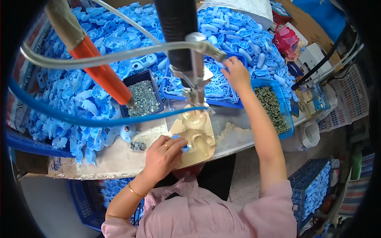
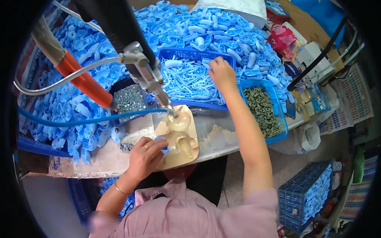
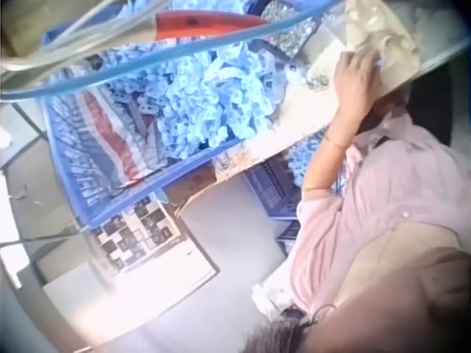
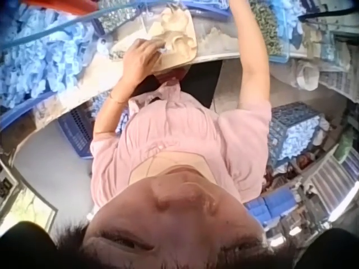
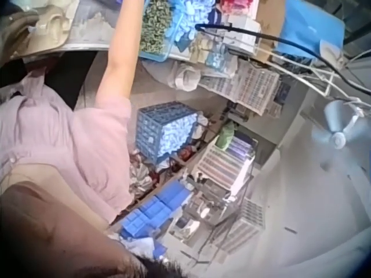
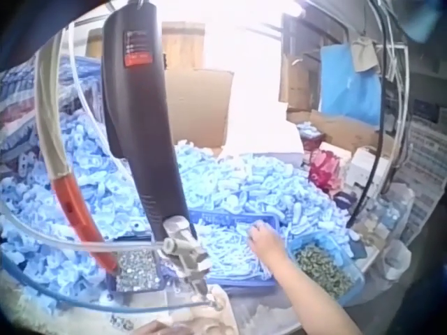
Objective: Assemble blue plastic toy horses by applying adhesive and attaching small decorative components.
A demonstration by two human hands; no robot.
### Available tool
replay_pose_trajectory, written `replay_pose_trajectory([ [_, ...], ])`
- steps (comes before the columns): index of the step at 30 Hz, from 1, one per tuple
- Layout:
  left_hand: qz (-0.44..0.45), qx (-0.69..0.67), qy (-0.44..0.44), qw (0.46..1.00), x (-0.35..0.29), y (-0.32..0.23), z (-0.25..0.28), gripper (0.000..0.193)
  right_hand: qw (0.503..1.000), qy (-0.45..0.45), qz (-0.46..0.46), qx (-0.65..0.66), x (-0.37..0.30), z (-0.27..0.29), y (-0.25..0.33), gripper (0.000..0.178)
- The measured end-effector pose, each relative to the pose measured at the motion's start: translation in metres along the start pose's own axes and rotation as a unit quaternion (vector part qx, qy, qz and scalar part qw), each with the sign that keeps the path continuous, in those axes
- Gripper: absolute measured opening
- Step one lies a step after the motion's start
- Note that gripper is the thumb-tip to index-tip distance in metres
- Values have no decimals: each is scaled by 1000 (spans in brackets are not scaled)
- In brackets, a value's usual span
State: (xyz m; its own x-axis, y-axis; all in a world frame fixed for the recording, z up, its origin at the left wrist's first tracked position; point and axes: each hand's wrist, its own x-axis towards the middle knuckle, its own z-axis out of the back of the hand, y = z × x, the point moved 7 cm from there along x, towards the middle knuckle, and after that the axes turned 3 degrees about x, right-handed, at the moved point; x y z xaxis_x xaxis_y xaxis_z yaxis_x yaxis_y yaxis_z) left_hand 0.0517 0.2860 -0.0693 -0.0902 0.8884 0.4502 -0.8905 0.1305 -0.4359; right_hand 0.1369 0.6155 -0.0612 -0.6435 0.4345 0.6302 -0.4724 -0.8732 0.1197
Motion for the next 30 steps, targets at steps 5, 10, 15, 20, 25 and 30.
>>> replay_pose_trajectory([
  [5, 8, 24, 2, 1000, -13, 8, 6, 44, 1000, 0, -12, 16, -25, -1, 17, 16],
  [10, 13, 12, 6, 1000, -20, 14, 3, 44, 992, 21, -60, 108, -49, 17, 21, 15],
  [15, 17, 15, 13, 1000, -22, 12, 0, 44, 993, 46, -20, 104, -75, 25, 26, 14],
  [20, 18, 14, 15, 1000, -27, 11, 0, 44, 989, -20, -115, 93, -58, 40, -22, 11],
  [25, 32, 7, 9, 999, -27, 12, 2, 44, 982, -67, -168, 58, -29, 41, -57, 12],
  [30, 42, -7, 0, 999, -29, 15, 3, 42, 980, -93, -170, 45, 3, 22, -62, 12],
])
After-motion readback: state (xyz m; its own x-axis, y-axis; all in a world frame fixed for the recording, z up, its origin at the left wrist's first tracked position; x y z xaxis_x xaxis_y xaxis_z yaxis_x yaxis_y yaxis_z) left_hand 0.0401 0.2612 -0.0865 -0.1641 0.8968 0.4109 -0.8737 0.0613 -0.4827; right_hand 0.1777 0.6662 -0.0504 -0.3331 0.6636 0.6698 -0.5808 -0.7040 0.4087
